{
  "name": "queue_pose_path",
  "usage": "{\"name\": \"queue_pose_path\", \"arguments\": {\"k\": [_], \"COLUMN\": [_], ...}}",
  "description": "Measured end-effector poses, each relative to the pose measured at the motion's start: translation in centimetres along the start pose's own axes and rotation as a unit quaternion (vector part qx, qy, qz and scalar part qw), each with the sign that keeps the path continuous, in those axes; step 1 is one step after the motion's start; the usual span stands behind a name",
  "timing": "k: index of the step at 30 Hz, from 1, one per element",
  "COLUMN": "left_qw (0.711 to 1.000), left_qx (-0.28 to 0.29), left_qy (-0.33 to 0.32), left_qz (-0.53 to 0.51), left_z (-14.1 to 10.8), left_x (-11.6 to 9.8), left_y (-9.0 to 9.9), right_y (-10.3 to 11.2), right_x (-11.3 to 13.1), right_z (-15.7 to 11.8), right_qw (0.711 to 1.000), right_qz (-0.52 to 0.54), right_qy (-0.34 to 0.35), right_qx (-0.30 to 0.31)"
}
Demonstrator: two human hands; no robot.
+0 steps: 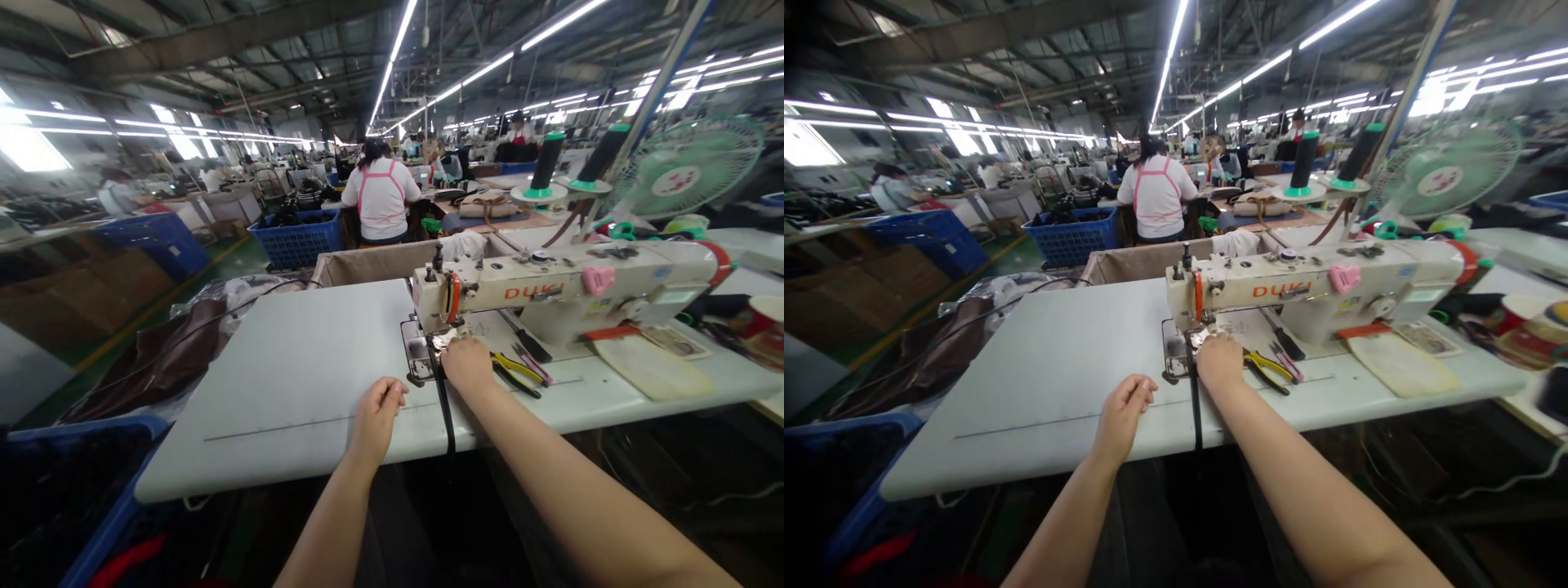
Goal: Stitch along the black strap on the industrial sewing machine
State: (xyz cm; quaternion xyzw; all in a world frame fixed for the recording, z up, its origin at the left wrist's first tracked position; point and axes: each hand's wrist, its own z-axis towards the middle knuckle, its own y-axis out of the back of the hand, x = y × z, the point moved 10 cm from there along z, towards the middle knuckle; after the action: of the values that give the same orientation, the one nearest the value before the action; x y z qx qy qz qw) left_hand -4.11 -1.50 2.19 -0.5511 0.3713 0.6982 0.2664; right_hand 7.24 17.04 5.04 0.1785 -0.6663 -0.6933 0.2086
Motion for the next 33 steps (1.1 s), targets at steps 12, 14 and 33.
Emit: {"name": "queue_pose_path", "arguments": {"k": [12, 14, 33], "left_qw": [0.984, 0.962, 0.994], "left_qx": [0.071, 0.121, 0.021], "left_qy": [-0.137, -0.195, -0.098], "left_qz": [0.087, 0.146, 0.042], "left_z": [2.8, 3.8, 8.8], "left_x": [-1.6, -3.0, -1.6], "left_y": [-4.0, -6.2, -2.8], "right_y": [2.7, 2.9, -0.2], "right_x": [-2.3, -2.0, 3.0], "right_z": [-3.4, -4.2, -7.9], "right_qw": [0.989, 0.986, 0.995], "right_qz": [0.144, 0.165, 0.027], "right_qy": [0.009, 0.023, 0.095], "right_qx": [0.013, 0.016, 0.031]}}
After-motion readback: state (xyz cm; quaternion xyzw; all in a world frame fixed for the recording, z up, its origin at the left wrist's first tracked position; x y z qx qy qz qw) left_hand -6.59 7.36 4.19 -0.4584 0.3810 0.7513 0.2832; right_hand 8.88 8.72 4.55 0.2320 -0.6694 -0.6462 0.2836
